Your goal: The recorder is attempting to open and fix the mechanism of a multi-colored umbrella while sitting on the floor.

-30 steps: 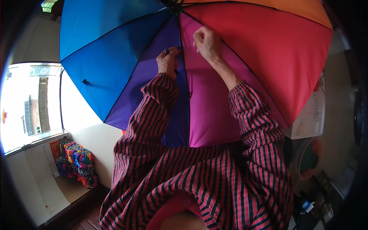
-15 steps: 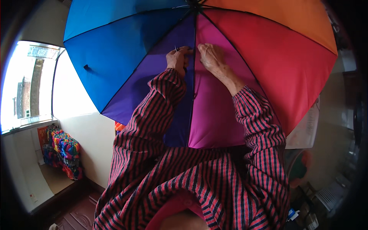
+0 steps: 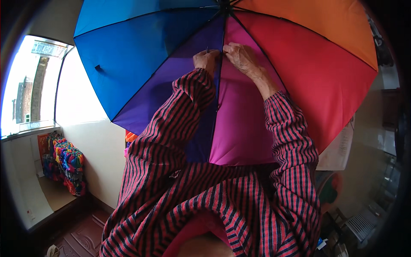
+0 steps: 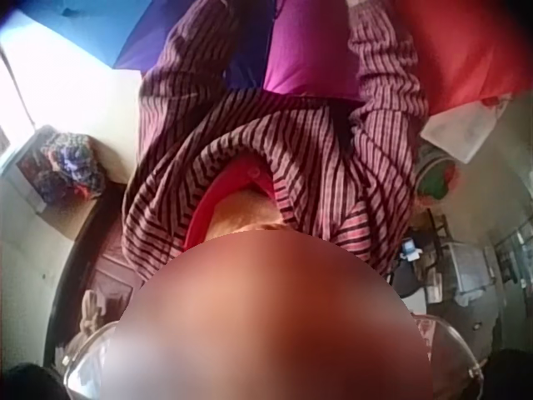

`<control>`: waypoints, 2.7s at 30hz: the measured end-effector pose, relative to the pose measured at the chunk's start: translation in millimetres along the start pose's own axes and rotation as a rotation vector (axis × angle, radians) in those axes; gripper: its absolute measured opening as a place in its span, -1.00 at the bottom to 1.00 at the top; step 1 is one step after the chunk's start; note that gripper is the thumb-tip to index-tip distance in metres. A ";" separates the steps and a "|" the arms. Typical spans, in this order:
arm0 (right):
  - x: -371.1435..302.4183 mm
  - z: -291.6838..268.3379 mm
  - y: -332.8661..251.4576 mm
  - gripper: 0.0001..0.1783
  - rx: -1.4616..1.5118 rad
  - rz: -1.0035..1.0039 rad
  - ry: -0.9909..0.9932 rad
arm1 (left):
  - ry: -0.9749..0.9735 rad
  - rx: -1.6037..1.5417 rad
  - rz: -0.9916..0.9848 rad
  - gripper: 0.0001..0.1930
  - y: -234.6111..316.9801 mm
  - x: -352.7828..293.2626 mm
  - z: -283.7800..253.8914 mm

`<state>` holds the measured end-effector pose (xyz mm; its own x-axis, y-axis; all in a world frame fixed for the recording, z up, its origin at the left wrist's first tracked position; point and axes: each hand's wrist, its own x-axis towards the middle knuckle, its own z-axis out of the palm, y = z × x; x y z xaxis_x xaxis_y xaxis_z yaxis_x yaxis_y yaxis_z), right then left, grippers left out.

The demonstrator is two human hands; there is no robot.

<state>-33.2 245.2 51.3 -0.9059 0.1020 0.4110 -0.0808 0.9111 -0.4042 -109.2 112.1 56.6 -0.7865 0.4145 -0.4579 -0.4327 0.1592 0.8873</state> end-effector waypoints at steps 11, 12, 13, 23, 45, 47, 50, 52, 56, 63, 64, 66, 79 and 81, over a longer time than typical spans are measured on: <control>-13.5 10.1 -18.3 -0.85 0.054 0.189 0.412 | 0.183 -0.200 -0.010 -0.87 -20.9 8.4 4.7; -14.0 9.7 -18.4 -0.84 0.051 0.207 0.387 | 0.178 -0.194 -0.011 -0.87 -19.5 8.0 3.9; -14.6 9.5 -18.7 -0.82 0.048 0.226 0.363 | 0.168 -0.208 -0.024 -0.88 -18.2 7.9 2.8; -20.9 7.5 -23.1 -0.83 0.006 0.261 0.339 | 0.107 -0.212 -0.053 -0.90 -12.5 0.0 1.8; -17.4 -29.2 -38.1 -0.87 1.394 0.642 0.426 | 0.133 0.424 0.500 -0.67 -23.2 -0.7 -7.9; -18.1 -21.9 -34.7 -0.86 1.440 0.624 0.416 | 0.153 0.559 0.574 -0.64 -20.9 -7.7 -0.9; -11.2 -17.4 -23.8 -0.88 1.540 0.609 0.444 | 0.164 0.626 0.539 -0.67 -13.2 -18.9 6.9; -11.0 -22.4 -26.5 -0.89 1.582 0.631 0.462 | 0.182 0.660 0.514 -0.68 -12.1 -21.0 3.6; -16.3 -32.5 -26.9 -0.91 1.617 0.693 0.527 | 0.177 0.582 0.557 -0.70 -11.7 -22.5 0.6; -25.5 -32.9 -15.9 -0.94 1.505 0.659 0.528 | 0.209 0.629 0.563 -0.70 -8.8 -21.5 2.2; -29.0 -34.2 -12.7 -0.93 1.493 0.657 0.547 | 0.212 0.629 0.563 -0.70 -7.9 -22.4 1.1; -32.8 -36.3 -9.1 -0.93 1.468 0.652 0.585 | 0.198 0.612 0.510 -0.70 -8.2 -24.1 -1.0; -10.5 -9.7 -22.9 -0.86 0.160 0.349 0.127 | 0.118 0.375 0.502 -0.70 -23.5 -2.7 -2.2; -6.1 -10.7 -28.2 -0.89 0.033 0.339 0.243 | 0.102 0.329 0.467 -0.71 -23.2 -3.7 -1.9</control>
<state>-21.0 223.1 68.9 -0.7591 0.4888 0.4299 0.1883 0.7971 -0.5737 -97.2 105.2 37.7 -0.9066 0.4219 -0.0020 0.1173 0.2566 0.9594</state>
